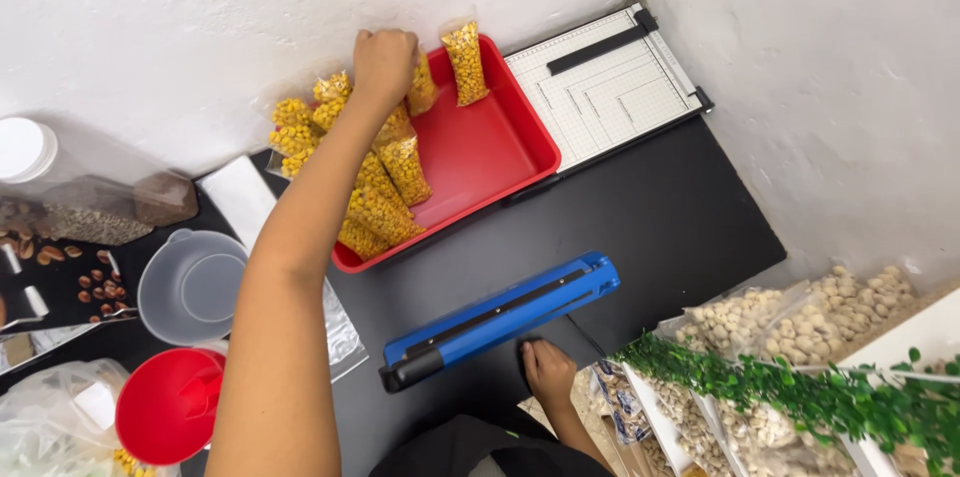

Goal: The person repeatedly picks up clear plastic bags filled with yellow corn kernels from a red tray. They place each bag into a blue handheld heat sealer, press the handle to seal the top, and then return the sealed bag to the tray. The process is repeated for multiple bags.

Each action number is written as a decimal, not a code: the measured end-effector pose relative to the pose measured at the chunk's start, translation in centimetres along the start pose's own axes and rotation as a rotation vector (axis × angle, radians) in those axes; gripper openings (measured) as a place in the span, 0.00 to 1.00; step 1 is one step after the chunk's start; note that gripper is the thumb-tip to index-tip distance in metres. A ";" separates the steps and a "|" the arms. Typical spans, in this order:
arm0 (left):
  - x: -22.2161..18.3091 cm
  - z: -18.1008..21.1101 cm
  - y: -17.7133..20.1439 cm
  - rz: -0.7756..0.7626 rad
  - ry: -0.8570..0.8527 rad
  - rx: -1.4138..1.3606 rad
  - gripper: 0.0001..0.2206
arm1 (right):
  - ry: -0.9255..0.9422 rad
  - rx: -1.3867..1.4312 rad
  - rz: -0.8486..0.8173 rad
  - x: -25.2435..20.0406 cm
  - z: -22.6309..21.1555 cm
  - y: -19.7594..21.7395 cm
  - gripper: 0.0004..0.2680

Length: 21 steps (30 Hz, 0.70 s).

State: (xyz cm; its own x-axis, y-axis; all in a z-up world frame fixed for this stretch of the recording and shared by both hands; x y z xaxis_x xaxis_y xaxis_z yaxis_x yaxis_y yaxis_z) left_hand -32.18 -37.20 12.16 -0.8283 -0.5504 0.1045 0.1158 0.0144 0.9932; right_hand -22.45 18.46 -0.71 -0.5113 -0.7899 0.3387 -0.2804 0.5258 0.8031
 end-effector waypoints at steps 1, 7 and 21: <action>-0.8 0.5 1.6 0.001 0.001 0.001 0.11 | 0.002 0.001 0.001 0.0 0.2 -0.1 0.15; -9.0 6.6 16.7 0.270 -0.207 -0.307 0.06 | -0.040 -0.070 -0.017 -1.4 1.3 -1.1 0.12; -27.8 18.8 32.9 0.208 -0.624 -0.870 0.05 | -0.163 1.479 0.051 6.4 -7.1 10.7 0.25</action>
State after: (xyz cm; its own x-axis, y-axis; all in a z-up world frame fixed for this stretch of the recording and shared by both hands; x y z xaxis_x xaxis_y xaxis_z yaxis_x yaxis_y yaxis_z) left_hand -15.67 -5.78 42.87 -0.8512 -0.0815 0.5184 0.4309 -0.6725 0.6018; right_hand -23.00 16.78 13.57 -0.6008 -0.7706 0.2126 -0.7588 0.4661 -0.4550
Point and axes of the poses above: each hand's wrist, its own x-axis towards the middle knuckle, its own y-axis out of the back of the hand, z = x × y, the point moved 9 cm from there along x, towards the middle knuckle, and after that the axes turned 9 degrees about -z, right-handed, at the moved point
